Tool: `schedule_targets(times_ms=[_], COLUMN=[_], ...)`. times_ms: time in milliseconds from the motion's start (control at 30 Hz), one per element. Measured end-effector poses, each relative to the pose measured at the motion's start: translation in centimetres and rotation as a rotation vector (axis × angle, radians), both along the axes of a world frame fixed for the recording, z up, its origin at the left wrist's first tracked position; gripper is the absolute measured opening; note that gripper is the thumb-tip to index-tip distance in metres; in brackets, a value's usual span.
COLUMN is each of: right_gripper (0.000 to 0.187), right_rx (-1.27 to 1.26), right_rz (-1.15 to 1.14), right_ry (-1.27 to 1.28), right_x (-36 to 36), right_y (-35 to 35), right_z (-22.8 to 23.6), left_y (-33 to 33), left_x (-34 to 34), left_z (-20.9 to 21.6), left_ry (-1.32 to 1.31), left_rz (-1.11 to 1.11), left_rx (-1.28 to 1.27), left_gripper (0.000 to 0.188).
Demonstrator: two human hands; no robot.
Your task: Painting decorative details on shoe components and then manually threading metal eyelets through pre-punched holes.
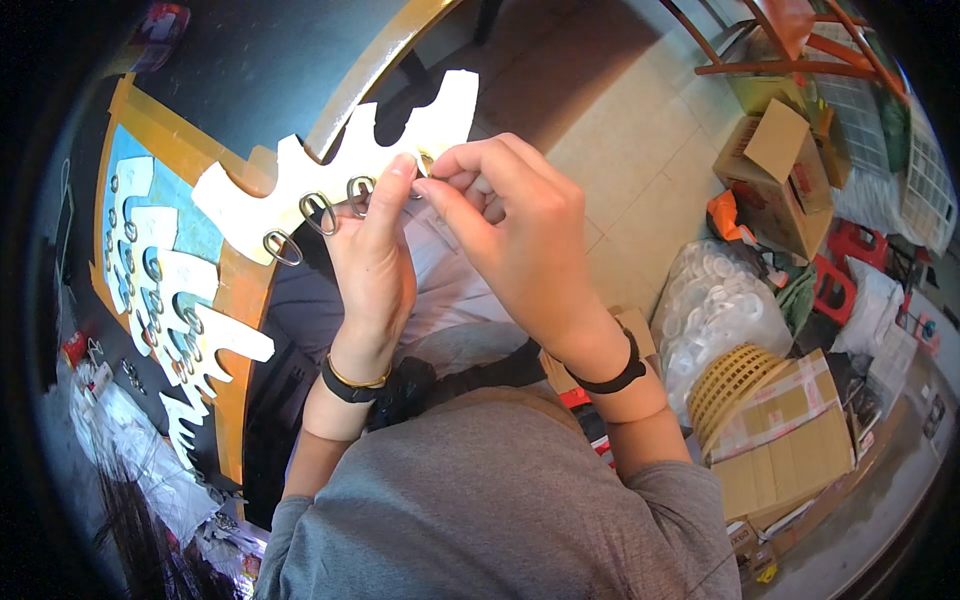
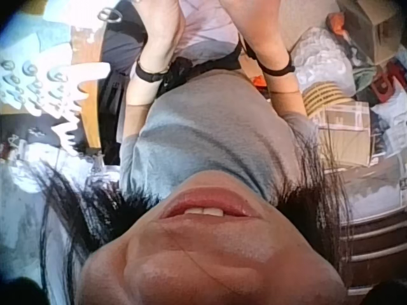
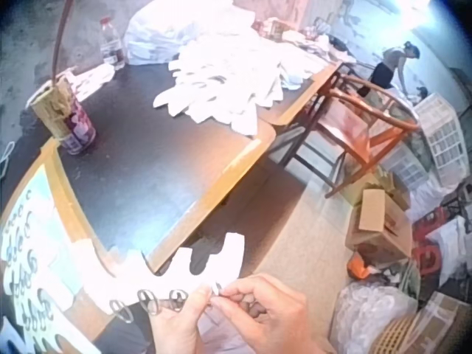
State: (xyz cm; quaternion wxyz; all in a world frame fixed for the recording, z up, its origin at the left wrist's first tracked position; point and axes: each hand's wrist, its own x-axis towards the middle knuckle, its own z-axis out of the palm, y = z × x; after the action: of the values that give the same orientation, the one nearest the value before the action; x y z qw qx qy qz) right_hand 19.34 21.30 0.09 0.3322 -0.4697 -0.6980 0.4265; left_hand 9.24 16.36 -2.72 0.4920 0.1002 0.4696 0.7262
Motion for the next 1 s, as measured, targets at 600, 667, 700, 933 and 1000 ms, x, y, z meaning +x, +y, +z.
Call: schedule_targets(times_ms=[600,667,700,933,1000], right_gripper=[0.017,0.016,0.015,0.014,0.015], right_rx=[-0.911,-0.868,-0.755,-0.596,-0.621], right_rz=[0.144,0.093,0.1,0.076,0.115], right_ry=[0.369,0.311,0.256,0.2,0.157], right_x=[1.6,1.2,1.0,0.6,0.9], right_y=[3.2,2.4,1.9,1.4,2.1], right_z=[-0.3,0.2,0.6,0.2,0.4], left_y=[-0.1,-0.1,-0.1,-0.3,-0.5], left_x=[-0.1,0.0,0.1,0.0,-0.3], left_z=[-0.1,-0.1,-0.1,-0.6,-1.1], left_ry=[0.135,0.131,0.126,0.093,0.165], left_rz=[-0.041,-0.016,0.005,0.003,-0.074], left_rx=[-0.046,-0.042,-0.036,-0.039,-0.105], left_gripper=[0.019,0.019,0.019,0.017,0.016])
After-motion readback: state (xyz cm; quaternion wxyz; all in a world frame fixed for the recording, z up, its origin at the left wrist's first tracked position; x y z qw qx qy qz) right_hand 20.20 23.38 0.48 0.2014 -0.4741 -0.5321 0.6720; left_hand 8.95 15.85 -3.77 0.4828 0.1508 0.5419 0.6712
